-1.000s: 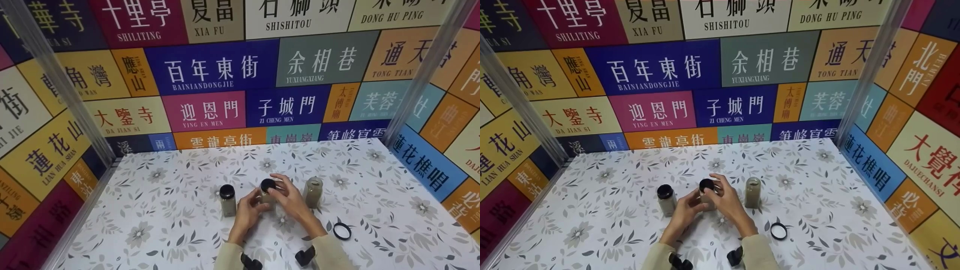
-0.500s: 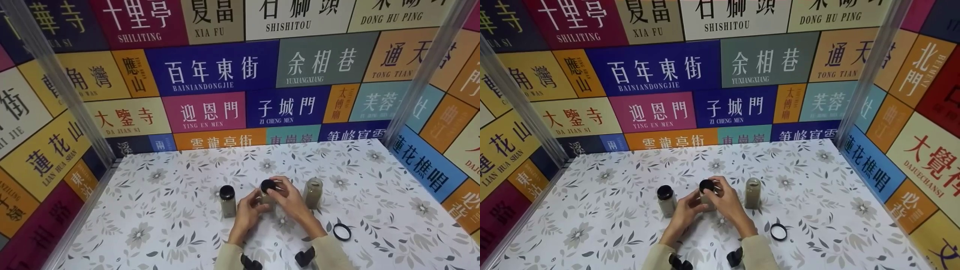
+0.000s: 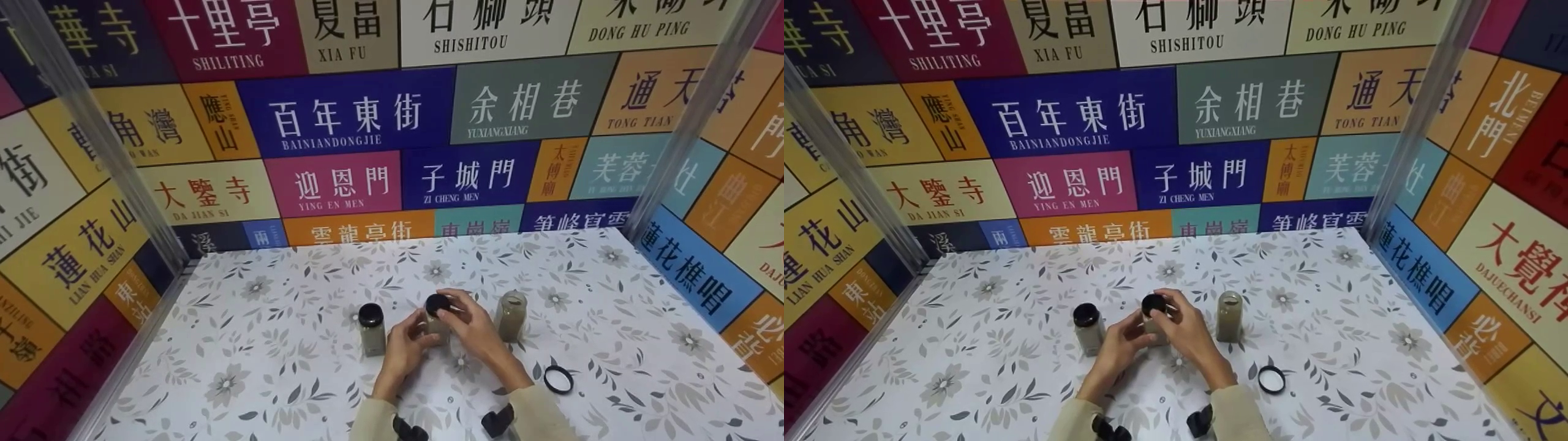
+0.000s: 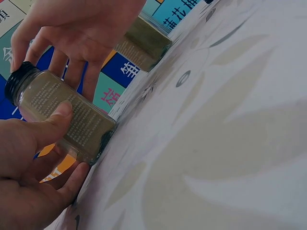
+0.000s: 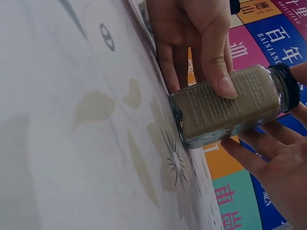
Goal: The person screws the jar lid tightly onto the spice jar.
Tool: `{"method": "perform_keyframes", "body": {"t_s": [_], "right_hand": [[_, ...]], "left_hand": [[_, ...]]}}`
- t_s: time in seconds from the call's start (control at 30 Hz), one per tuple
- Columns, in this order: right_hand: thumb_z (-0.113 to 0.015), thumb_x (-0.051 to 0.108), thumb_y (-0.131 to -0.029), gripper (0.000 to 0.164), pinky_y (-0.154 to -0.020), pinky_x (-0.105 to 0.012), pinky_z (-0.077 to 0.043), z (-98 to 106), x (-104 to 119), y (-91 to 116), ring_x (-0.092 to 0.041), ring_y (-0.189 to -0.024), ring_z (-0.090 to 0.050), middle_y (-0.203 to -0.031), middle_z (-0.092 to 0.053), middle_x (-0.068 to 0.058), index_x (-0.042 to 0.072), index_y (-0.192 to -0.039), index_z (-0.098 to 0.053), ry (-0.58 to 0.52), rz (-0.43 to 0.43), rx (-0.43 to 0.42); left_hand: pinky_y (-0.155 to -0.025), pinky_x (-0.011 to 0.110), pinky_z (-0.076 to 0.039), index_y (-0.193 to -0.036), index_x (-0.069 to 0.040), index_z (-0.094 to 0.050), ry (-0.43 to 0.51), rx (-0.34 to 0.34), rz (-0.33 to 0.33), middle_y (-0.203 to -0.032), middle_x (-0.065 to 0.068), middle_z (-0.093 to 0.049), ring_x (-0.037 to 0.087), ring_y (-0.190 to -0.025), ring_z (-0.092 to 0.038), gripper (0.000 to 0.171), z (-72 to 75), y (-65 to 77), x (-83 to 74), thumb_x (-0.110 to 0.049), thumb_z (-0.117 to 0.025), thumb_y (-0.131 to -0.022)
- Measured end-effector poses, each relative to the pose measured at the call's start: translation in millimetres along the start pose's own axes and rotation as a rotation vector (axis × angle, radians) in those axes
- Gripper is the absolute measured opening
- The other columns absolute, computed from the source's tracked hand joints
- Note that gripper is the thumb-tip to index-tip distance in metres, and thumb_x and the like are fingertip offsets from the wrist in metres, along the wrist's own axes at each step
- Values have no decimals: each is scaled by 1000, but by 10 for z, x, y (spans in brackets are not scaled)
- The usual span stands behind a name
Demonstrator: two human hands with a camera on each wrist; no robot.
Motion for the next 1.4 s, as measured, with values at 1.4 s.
{"method": "perform_keyframes", "body": {"t_s": [1.4], "right_hand": [[-67,19,-96,40,-103,-31,-54,16,-21,6,-34,-126,-62,-135,-63,-17,11,-133,-54,13,-33,-23]], "left_hand": [[-100,40,-56,-131,5,-61,4,2,-7,-126,26,-66,40,-117,-66,53,-12,-3,12,-1,-77,-81]]}}
Point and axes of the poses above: each hand's wrist, its own y-axis away from the middle knuckle, its own z-axis out of the back of the hand, x = y × z, the point moved 3 cm from there along -y, towards the middle knuckle
